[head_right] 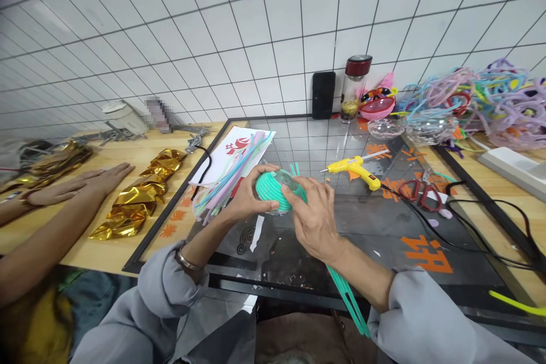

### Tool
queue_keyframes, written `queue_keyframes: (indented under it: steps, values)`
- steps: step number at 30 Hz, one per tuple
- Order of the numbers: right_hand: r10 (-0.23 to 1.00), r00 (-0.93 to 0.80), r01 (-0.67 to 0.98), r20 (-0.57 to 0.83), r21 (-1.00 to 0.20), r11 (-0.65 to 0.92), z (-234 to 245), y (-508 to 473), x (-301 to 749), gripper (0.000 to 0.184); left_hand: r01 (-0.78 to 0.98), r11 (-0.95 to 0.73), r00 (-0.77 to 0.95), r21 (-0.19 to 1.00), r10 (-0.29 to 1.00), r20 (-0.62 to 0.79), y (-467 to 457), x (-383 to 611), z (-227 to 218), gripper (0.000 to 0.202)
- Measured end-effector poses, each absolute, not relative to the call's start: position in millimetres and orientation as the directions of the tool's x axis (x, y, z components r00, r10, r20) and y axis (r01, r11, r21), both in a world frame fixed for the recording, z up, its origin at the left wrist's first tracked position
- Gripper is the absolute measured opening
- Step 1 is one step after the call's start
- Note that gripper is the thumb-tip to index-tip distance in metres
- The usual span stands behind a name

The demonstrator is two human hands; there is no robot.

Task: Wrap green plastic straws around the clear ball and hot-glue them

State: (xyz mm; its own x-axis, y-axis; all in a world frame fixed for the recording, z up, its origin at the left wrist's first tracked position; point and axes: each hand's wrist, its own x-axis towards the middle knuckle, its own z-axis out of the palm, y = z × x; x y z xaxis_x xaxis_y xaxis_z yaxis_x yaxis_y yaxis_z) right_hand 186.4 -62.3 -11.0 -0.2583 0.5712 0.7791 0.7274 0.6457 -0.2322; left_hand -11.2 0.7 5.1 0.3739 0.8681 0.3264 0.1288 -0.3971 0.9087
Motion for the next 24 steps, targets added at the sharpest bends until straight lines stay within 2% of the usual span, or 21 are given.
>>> queue_keyframes:
  steps: [7,15,17,19,22,24]
  values:
    - [0.541,-0.249,0.721,0.803,-0.219,0.657,-10.2,-58.8,190.8,0.053,0.11,-0.347,0.382,0.931,0.88,0.283,1.8,-12.1,3.3,0.072]
    - [0.562,-0.176,0.669,0.808,-0.32,0.671,-7.0,-60.2,191.7,0.053,-0.116,-0.179,0.342,0.977,0.916,0.209,3.5,-11.6,3.4,0.08]
    - [0.609,-0.143,0.615,0.78,-0.412,0.672,-5.7,-60.7,191.7,0.049,-0.169,-0.142,0.339,0.975,0.921,0.193,3.2,-11.0,4.5,0.082]
    - [0.726,-0.072,0.5,0.684,-0.605,0.619,-5.1,-60.0,191.5,0.051,-0.198,-0.124,0.345,0.972,0.92,0.187,2.7,-10.4,5.1,0.082]
    - [0.929,-0.013,0.212,0.369,-0.907,0.364,-6.0,-56.6,189.9,0.078,-0.223,-0.136,0.383,0.965,0.898,0.215,0.7,-8.8,5.5,0.082]
    - [0.984,-0.051,0.051,0.172,-0.983,0.174,-6.0,-54.8,187.7,0.095,-0.246,-0.164,0.406,0.955,0.877,0.256,-1.4,-7.3,6.2,0.081]
